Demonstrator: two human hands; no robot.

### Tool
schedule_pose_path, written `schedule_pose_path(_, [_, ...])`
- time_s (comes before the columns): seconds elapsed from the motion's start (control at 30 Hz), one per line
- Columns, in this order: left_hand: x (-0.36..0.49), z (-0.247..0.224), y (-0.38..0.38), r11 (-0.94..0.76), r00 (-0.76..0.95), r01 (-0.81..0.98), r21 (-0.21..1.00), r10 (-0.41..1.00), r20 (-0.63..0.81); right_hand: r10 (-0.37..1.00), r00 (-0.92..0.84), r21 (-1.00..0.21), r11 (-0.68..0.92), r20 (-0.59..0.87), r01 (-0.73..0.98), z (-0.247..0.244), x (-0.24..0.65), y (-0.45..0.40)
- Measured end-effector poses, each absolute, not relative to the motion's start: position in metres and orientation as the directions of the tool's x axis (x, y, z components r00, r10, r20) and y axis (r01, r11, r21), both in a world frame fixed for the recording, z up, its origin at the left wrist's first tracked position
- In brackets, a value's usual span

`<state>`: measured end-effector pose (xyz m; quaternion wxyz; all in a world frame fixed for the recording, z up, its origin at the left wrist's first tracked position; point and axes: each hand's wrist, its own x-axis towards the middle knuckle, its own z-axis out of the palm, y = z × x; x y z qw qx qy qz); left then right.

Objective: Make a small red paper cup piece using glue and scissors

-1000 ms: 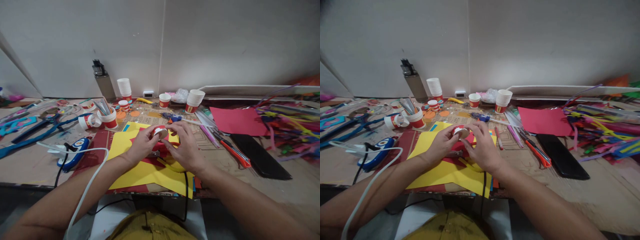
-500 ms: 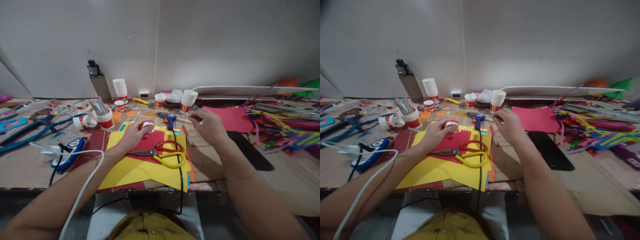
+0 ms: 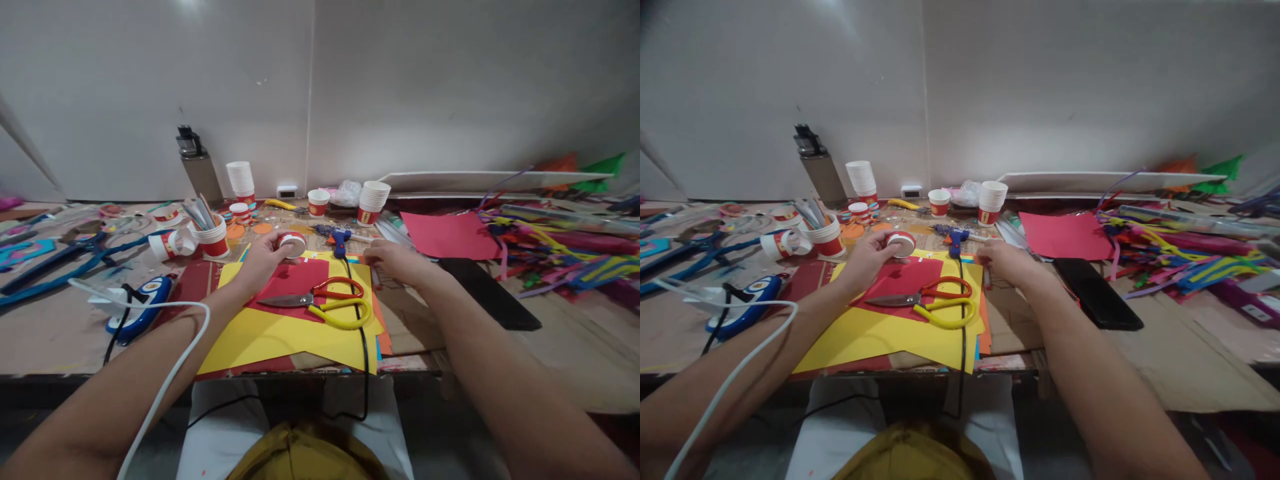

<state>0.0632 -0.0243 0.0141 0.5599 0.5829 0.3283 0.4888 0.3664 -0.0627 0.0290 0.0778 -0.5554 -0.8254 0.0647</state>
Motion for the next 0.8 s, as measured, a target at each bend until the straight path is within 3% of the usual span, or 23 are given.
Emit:
schedule_pose_path(0.23, [0.065,0.020,-0.029,-0.287,0.258,-0.141,0.948,0.914,0.315,0.912,-0.410,-0.158,0.410,0.038,0.898,0.037,0.372,-0.062])
schedule_pose_path(0.5, [0.061,0.019,-0.026,-0.442,0.206,0.009,0.897,0.879,0.431,0.957,-0.250,-0.080,0.264,0.149,0.961,0.042,0.386,-0.070])
schedule_pose_path(0.6, [0.062,0.020,-0.027,-0.403,0.196,-0.068,0.913,0.892,0.408,0.948,-0.182,-0.128,0.221,0.263,0.967,0.046,0.377,-0.075])
schedule_pose_path(0.67, [0.063,0.020,-0.027,-0.348,0.200,-0.141,0.927,0.907,0.371,0.927,-0.134,-0.222,0.221,0.350,0.950,0.047,0.367,-0.077])
schedule_pose_path(0.8, [0.065,0.024,-0.026,-0.034,0.258,-0.441,0.897,0.952,0.163,0.893,-0.070,-0.380,0.259,0.444,0.888,0.042,0.344,-0.079])
